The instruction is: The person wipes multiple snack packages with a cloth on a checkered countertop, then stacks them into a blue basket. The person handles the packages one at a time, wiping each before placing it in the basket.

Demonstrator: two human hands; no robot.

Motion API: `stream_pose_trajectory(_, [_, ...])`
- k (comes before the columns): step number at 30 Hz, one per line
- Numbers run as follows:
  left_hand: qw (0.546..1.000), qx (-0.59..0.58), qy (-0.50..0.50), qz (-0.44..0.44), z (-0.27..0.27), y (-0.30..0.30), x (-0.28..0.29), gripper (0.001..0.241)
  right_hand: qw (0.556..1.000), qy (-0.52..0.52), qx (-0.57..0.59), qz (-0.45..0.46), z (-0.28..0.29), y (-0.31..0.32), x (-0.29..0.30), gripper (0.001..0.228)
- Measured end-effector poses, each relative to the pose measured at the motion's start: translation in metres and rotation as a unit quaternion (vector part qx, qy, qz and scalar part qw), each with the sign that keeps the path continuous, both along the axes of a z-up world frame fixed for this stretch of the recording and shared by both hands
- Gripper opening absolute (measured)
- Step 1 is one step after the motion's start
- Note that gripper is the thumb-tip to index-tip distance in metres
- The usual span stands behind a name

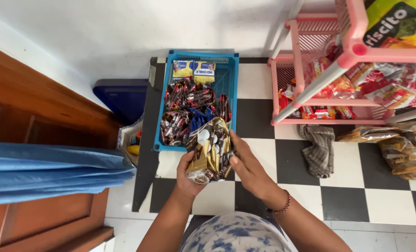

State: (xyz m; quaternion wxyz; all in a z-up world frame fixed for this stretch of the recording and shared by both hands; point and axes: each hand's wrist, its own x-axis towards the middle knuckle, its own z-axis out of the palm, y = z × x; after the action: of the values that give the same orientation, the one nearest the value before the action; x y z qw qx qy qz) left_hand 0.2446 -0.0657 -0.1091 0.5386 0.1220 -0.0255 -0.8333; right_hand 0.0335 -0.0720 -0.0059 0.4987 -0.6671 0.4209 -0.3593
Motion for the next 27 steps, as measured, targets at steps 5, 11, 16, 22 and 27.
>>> stream_pose_trajectory(5, [0.956,-0.112,-0.265,0.059,0.027,-0.02,0.019,0.108,0.994,0.014,0.106,0.016,-0.018,-0.019,0.006,0.089])
stream_pose_trajectory(11, [0.869,-0.283,-0.406,-0.002,0.042,-0.034,0.021,0.121,0.954,-0.089,0.284,-0.041,-0.038,-0.044,0.012,0.103])
stream_pose_trajectory(16, [0.871,-0.322,-0.37,-0.02,0.028,-0.051,0.032,0.124,0.947,-0.041,0.314,0.049,-0.033,-0.06,0.003,0.11])
stream_pose_trajectory(22, [0.873,-0.304,-0.38,-0.025,0.029,-0.085,0.023,0.12,0.929,-0.052,0.367,-0.012,-0.035,-0.105,0.015,0.097])
stream_pose_trajectory(27, [0.837,-0.319,-0.444,-0.026,0.028,-0.135,0.025,0.123,0.933,-0.075,0.35,-0.035,-0.036,-0.156,0.02,0.1])
